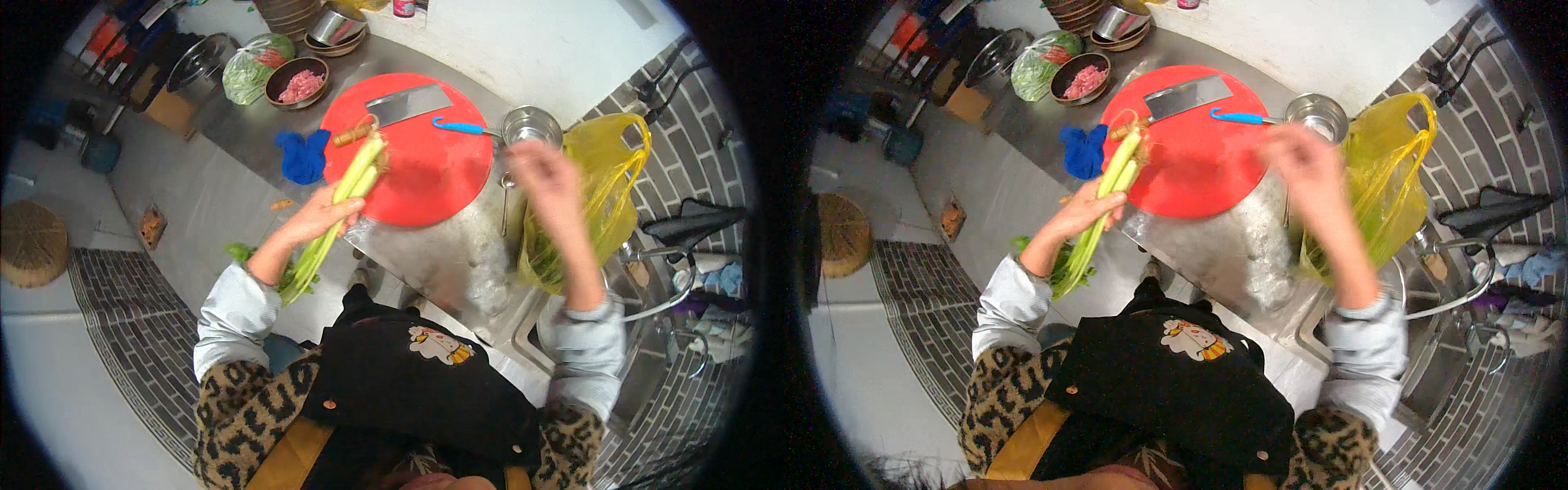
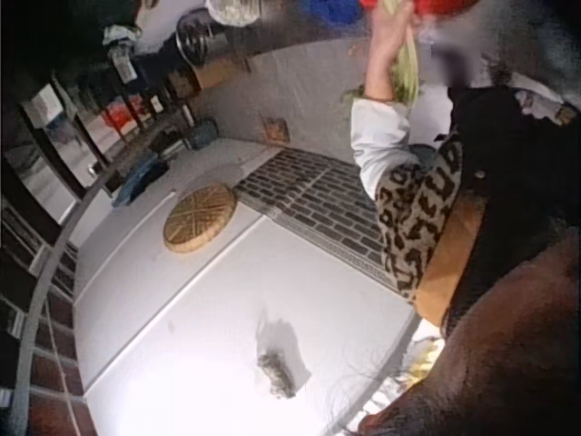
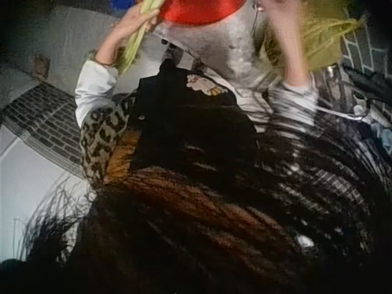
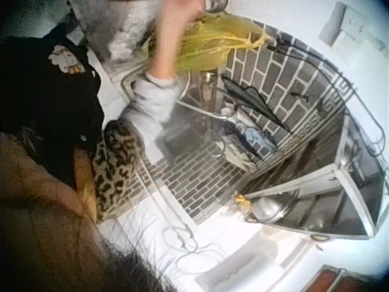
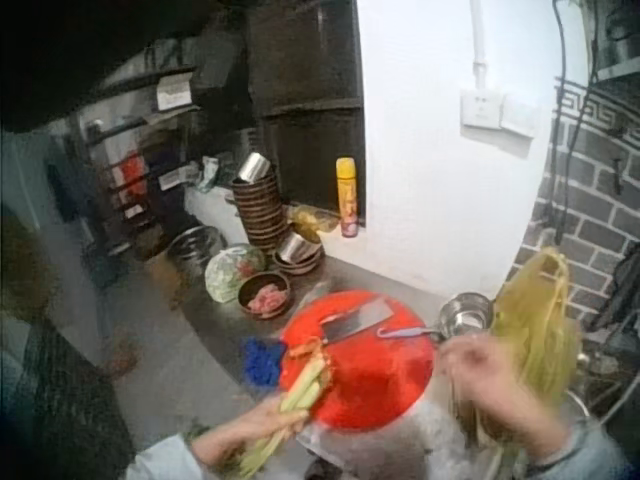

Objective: The person unpacks celery from a plastic bag, washes a metal bowl with a blue cloth, then rinses the celery under running water. They trim the celery ends and place the stalks on a red cutting board, preparing them for chopping.

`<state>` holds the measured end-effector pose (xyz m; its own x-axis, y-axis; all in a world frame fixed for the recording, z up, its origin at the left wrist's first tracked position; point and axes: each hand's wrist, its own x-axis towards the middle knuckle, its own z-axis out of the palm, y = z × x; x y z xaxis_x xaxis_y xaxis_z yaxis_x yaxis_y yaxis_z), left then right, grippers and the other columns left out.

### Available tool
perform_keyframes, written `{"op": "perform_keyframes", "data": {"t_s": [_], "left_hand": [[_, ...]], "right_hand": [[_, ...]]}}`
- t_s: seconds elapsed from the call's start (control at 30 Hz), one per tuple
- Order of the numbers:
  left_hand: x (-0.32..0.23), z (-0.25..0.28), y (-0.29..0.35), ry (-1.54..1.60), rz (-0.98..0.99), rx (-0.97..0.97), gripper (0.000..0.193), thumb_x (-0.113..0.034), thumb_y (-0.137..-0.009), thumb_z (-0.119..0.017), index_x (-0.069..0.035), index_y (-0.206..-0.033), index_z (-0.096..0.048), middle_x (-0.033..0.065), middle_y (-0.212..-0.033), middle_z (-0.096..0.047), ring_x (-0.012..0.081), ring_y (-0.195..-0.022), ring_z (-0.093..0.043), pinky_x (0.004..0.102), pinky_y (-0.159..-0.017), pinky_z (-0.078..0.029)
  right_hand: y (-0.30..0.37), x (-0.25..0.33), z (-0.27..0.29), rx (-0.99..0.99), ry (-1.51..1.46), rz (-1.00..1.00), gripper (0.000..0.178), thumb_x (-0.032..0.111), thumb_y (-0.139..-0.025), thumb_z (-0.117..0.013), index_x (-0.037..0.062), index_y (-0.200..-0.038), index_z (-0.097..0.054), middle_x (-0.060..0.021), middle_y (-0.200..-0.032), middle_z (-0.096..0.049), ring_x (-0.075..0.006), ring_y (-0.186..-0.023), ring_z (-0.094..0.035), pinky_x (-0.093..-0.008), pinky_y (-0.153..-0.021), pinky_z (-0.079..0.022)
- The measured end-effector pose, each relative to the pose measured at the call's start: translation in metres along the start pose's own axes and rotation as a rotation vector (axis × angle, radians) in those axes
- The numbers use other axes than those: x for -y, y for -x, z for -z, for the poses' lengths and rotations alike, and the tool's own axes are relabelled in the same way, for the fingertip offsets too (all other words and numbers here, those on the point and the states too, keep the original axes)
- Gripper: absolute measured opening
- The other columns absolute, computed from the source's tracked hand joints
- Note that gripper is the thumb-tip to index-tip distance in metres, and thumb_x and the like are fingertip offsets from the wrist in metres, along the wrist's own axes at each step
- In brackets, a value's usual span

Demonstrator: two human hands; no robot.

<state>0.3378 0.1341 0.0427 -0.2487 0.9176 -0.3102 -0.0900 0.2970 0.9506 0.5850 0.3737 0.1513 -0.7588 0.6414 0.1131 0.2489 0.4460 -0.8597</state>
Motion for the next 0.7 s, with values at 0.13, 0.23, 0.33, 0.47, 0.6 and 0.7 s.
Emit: {"op": "perform_keyframes", "data": {"t_s": [0.13,0.23,0.33,0.47,0.6,0.7], "left_hand": [[-0.008,-0.003,-0.017,-0.101,0.126,0.166,0.028,-0.026,-0.087,-0.063,-0.006,-0.105,-0.057,0.0016,-0.076,-0.058,0.0093,-0.061,-0.056,0.0244,-0.052,-0.046],[-0.009,0.000,-0.026,-0.071,0.097,0.285,0.030,-0.025,-0.088,-0.062,-0.006,-0.110,-0.056,0.0019,-0.079,-0.058,0.0090,-0.065,-0.056,0.0253,-0.053,-0.047],[-0.005,0.010,-0.033,-0.066,0.129,0.312,0.033,-0.025,-0.090,-0.060,-0.003,-0.113,-0.055,0.0030,-0.082,-0.059,0.0093,-0.069,-0.057,0.0256,-0.055,-0.049],[0.008,0.020,-0.024,0.036,0.092,0.341,0.036,-0.028,-0.092,-0.058,0.000,-0.114,-0.054,0.0041,-0.082,-0.059,0.0110,-0.071,-0.061,0.0259,-0.058,-0.051],[0.021,0.027,0.011,0.120,0.145,0.263,0.039,-0.031,-0.092,-0.057,-0.001,-0.116,-0.054,0.0070,-0.082,-0.062,0.0136,-0.070,-0.063,0.0272,-0.061,-0.053],[0.033,0.022,0.048,0.185,0.175,0.164,0.038,-0.033,-0.093,-0.057,0.000,-0.113,-0.056,0.0095,-0.084,-0.064,0.0151,-0.068,-0.064,0.0286,-0.063,-0.053]], "right_hand": [[0.005,-0.029,-0.140,0.156,-0.147,-0.110,0.030,0.023,-0.086,-0.064,0.0001,-0.105,-0.062,-0.0044,-0.077,-0.063,-0.0093,-0.065,-0.059,-0.0231,-0.057,-0.048],[0.005,-0.039,-0.185,0.134,-0.418,-0.247,0.028,0.020,-0.087,-0.061,-0.0010,-0.105,-0.061,-0.0041,-0.073,-0.061,-0.0087,-0.059,-0.058,-0.0219,-0.049,-0.046],[0.002,-0.035,-0.198,0.058,-0.499,-0.395,0.024,0.018,-0.087,-0.059,-0.0006,-0.102,-0.061,-0.0045,-0.074,-0.062,-0.0094,-0.059,-0.058,-0.0235,-0.049,-0.047],[0.000,-0.027,-0.197,-0.002,-0.738,-0.463,0.022,0.016,-0.088,-0.057,0.0001,-0.103,-0.061,-0.0041,-0.077,-0.063,-0.0104,-0.060,-0.060,-0.0235,-0.052,-0.049],[0.005,-0.023,-0.203,0.087,-0.675,-0.524,0.022,0.017,-0.089,-0.056,0.0028,-0.105,-0.061,-0.0037,-0.083,-0.064,-0.0098,-0.060,-0.059,-0.0226,-0.054,-0.051],[0.019,-0.019,-0.221,0.399,-0.770,-0.401,0.022,0.019,-0.089,-0.057,0.0023,-0.102,-0.061,-0.0029,-0.081,-0.063,-0.0094,-0.059,-0.058,-0.0224,-0.053,-0.050]]}}
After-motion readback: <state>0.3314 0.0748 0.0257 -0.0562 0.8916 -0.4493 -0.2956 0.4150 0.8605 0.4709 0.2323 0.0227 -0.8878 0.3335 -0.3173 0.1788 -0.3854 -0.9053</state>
